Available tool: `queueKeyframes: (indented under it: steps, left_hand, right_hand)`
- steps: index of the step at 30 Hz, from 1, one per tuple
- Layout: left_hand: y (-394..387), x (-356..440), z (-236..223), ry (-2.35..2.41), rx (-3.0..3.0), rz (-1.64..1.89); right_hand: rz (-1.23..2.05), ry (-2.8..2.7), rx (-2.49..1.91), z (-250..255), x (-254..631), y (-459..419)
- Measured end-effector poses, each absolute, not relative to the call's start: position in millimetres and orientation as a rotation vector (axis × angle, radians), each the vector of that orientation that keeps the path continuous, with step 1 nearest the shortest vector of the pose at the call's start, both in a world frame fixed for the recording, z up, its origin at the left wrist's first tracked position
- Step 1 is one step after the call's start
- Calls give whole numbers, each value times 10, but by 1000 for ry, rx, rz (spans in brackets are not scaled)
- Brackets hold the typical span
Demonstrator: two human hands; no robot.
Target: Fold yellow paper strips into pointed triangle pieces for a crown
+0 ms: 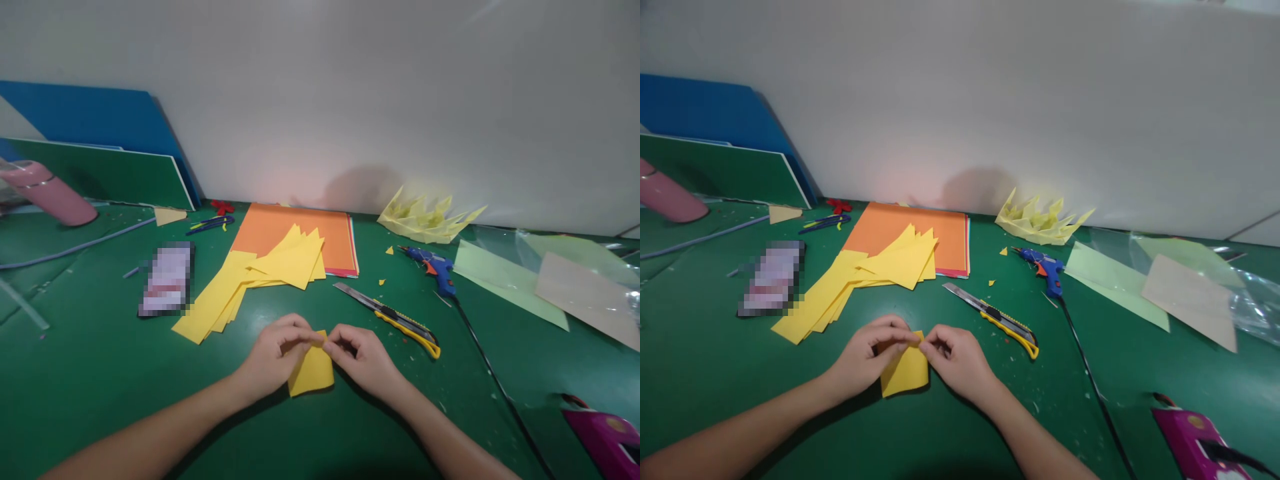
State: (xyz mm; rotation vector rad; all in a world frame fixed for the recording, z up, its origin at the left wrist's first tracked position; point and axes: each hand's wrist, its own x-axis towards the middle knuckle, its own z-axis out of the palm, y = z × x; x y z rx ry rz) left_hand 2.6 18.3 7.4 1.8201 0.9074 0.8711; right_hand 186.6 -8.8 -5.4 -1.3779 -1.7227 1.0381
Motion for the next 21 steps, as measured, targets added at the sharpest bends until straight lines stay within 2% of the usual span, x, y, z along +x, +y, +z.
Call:
queueKeyframes:
  steps: [9,13,21]
  left_hand:
    - [485,-129,7,1109,1650,1074]
    - [405,-71,34,1003,1659,907]
    - [293,3,71,836,1661,656]
  right_hand:
    - [1142,-1694,-1360,-33,1883,-81]
    - [1230,-1516,-1315,-42,1901,-63]
    - [989,-1764,-1364,-109,1892,-67]
